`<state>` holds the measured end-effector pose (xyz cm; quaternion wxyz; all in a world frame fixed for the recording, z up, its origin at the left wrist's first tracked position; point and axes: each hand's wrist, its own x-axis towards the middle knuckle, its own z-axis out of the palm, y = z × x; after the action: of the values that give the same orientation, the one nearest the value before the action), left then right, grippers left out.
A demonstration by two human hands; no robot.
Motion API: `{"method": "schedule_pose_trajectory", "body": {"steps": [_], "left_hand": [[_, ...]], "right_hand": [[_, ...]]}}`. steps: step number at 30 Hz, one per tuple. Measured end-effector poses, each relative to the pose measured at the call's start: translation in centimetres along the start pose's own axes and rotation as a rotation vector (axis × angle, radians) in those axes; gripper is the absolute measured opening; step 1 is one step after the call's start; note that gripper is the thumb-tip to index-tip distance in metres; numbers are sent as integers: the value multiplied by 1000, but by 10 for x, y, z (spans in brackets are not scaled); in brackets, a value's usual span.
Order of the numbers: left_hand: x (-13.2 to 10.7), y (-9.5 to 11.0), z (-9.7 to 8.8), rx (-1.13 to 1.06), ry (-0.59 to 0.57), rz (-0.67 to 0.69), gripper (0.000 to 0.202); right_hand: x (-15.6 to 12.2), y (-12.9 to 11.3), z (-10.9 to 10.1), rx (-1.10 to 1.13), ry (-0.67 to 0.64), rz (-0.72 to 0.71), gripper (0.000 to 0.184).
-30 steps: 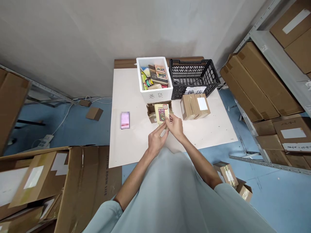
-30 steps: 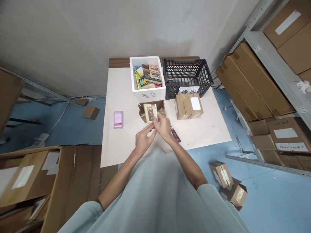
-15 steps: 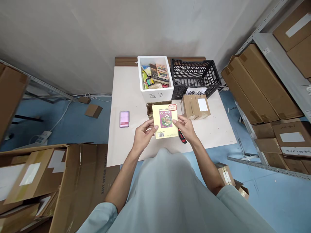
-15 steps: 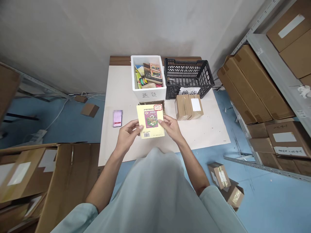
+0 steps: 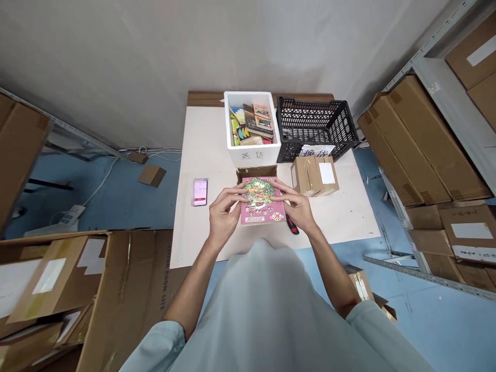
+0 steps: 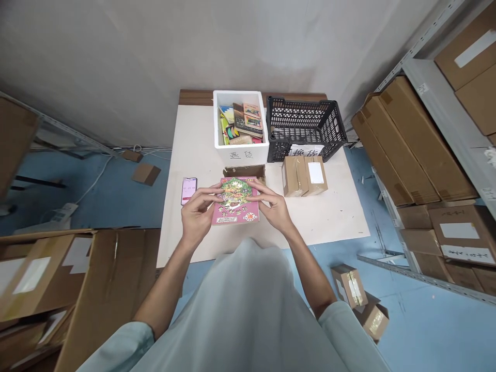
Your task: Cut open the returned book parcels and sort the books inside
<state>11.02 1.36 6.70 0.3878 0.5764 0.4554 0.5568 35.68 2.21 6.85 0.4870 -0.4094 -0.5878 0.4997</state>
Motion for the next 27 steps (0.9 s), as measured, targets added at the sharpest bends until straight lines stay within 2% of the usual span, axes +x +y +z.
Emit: {"method": "schedule_pose_trajectory", "body": {"steps": [2,4,8,13,16,18,20,24,26,27], "left_hand": [[2,-12,1,-38,24,-31,23],[2,-28,2,-47,32,-103,27],[-10,-65,4,42,-31,-308,37],[-45,-111,6,130,-171,-629,65],[-46,-128,2,64,-226,-791,74],[-25,-130,-2,21,-217,-798,73],[17,-122,-6,11,-177,-713,70],[125,-82,-13,44,-44,-395,66],[167,-61,-15,42,4,-214,60],[181,-55,-16,51,32,-154,58]], "right_hand": [[4,10,-3,30,10,14,29],[7,25,-6,65,51,67,38],[0,73,-6,80,180,295,63],[-35,134,15,8,177,610,63],[-38,147,23,34,188,742,63],[-16,141,20,55,177,716,63],[25,123,10,36,170,618,65],[127,77,-12,43,202,344,71],[166,65,-19,39,224,183,68],[179,64,-21,10,234,127,67]]}}
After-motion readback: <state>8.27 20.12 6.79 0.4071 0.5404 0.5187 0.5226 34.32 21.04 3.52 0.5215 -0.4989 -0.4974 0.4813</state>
